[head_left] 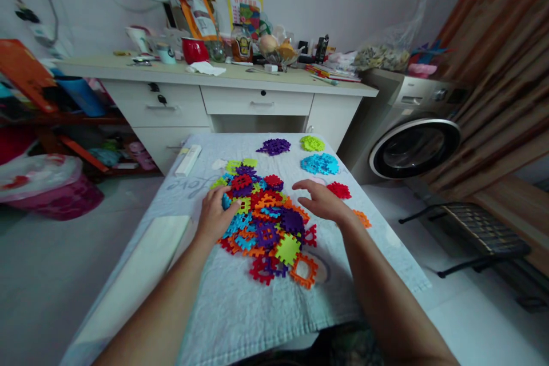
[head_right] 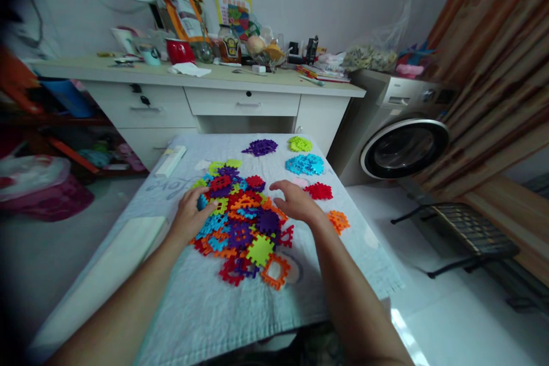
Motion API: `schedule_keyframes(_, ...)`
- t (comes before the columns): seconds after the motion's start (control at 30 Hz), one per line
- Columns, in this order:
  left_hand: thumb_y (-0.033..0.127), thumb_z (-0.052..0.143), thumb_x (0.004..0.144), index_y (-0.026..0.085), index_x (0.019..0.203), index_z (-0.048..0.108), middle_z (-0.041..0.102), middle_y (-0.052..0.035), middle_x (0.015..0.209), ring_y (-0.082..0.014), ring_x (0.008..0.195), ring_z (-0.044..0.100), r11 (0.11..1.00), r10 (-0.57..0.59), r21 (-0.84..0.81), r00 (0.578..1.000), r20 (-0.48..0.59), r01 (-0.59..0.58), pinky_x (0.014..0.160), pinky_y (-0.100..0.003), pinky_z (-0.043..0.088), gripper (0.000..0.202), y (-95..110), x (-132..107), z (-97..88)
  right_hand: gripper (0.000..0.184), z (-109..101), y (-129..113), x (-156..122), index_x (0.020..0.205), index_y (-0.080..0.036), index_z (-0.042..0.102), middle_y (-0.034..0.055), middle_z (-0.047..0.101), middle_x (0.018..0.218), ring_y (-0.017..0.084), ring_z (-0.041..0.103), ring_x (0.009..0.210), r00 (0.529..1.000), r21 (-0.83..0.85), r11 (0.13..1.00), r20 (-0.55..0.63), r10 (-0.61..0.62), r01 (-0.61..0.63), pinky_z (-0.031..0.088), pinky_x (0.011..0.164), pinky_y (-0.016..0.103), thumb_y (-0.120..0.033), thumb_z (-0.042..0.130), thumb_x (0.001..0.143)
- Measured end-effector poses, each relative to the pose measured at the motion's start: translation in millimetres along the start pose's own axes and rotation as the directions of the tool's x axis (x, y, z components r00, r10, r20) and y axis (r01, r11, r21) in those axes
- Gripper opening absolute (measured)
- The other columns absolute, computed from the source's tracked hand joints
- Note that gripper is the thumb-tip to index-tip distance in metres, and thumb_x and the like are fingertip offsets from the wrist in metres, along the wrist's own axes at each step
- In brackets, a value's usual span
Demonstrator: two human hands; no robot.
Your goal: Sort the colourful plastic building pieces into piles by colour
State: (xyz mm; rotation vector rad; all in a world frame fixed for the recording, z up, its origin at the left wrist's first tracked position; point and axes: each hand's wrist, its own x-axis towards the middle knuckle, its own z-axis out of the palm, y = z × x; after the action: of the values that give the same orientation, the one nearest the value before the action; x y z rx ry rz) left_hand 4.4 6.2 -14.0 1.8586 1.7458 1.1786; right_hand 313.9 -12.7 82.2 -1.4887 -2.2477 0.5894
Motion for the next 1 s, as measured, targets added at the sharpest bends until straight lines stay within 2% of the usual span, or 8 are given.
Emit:
schedule_keyframes(0.1, 0.044, 0.06, 0.078, 0.024, 0.116, 0.059, 0.056, -0.0084, 0.125, -0.0272, 0.124, 0.05, 1.0, 0.01, 0.01, 1.0, 0.004, -0.01, 0.113, -0.045, 0.036, 0.043, 0, 0, -0.2, 0.035, 25, -7, 41, 0.12, -0.017, 0.063, 0.0115, 0.065, 0.124, 0.021, 0.06, 0.116, 1.0, -0.017, 1.0, -0.021, 0.022, -0.023, 0.044, 0.102, 0.036, -0.015, 0.057, 0.085)
schedule_keyframes(0.23, 0.045, 0.058, 0.079, 0.023, 0.115, 0.058, 0.056, -0.0085, 0.124, -0.0269, 0.124, 0.05, 1.0, 0.014, 0.019, 1.0, 0.009, -0.014, 0.113, -0.044, 0.036, 0.043, 2, 0, -1.3, 0.042, 53, -5, 77, 0.123, -0.014, 0.06, 0.0144, 0.065, 0.121, 0.024, 0.06, 0.113, 0.982, -0.067, 0.985, -0.111, 0.15, -0.158, 0.043, 0.099, 0.036, -0.031, 0.063, 0.085)
schedule_keyframes(0.33, 0.044, 0.058, 0.079, 0.022, 0.115, 0.058, 0.055, -0.0095, 0.126, -0.0276, 0.125, 0.049, 1.0, 0.001, 0.02, 1.0, 0.009, -0.001, 0.113, -0.046, 0.035, 0.043, 4, 0, -2.0, 0.047, 66, -5, 88, 0.121, -0.015, 0.061, 0.0143, 0.068, 0.115, 0.026, 0.061, 0.106, 0.964, -0.097, 0.965, -0.136, 0.23, -0.244, 0.045, 0.093, 0.036, -0.042, 0.065, 0.083)
schedule_keyframes(0.5, 0.043, 0.058, 0.079, 0.022, 0.115, 0.059, 0.056, -0.0094, 0.126, -0.0277, 0.125, 0.049, 1.0, 0.001, 0.021, 1.0, 0.01, -0.001, 0.113, -0.046, 0.035, 0.043, 5, 0, -2.4, 0.03, 73, -3, 91, 0.106, -0.017, 0.066, 0.0121, 0.069, 0.108, 0.024, 0.062, 0.1, 0.959, -0.144, 0.957, -0.168, 0.229, -0.253, 0.045, 0.089, 0.034, -0.037, 0.064, 0.083)
schedule_keyframes(0.63, 0.043, 0.058, 0.079, 0.022, 0.116, 0.058, 0.056, -0.0097, 0.125, -0.0279, 0.124, 0.049, 1.0, 0.001, 0.026, 1.0, 0.009, -0.002, 0.113, -0.046, 0.035, 0.043, 5, 1, -1.4, 0.028, 63, 2, 88, 0.106, -0.016, 0.066, 0.0117, 0.07, 0.108, 0.024, 0.063, 0.1, 0.959, -0.128, 0.964, -0.196, 0.207, -0.234, 0.045, 0.09, 0.034, -0.031, 0.063, 0.082)
schedule_keyframes(0.8, 0.044, 0.057, 0.08, 0.023, 0.116, 0.058, 0.055, -0.0089, 0.125, -0.0271, 0.124, 0.05, 0.999, 0.021, 0.031, 1.0, 0.0, -0.021, 0.113, -0.045, 0.035, 0.042, 3, 1, -0.2, 0.027, 25, 17, 65, 0.106, -0.017, 0.067, 0.0096, 0.071, 0.107, 0.022, 0.065, 0.095, 0.962, -0.078, 0.977, -0.205, 0.181, -0.2, 0.048, 0.087, 0.033, -0.026, 0.065, 0.081)
schedule_keyframes(1.0, 0.045, 0.058, 0.08, 0.021, 0.117, 0.058, 0.055, -0.0104, 0.127, -0.028, 0.125, 0.049, 0.999, 0.023, 0.04, 1.0, 0.006, -0.023, 0.112, -0.047, 0.036, 0.044, 0, 1, 0.7, 0.029, -21, 55, 18, 0.107, -0.02, 0.069, 0.0068, 0.073, 0.103, 0.021, 0.067, 0.094, 0.922, -0.175, 0.926, -0.268, 0.281, -0.333, 0.05, 0.083, 0.032, -0.022, 0.063, 0.079)
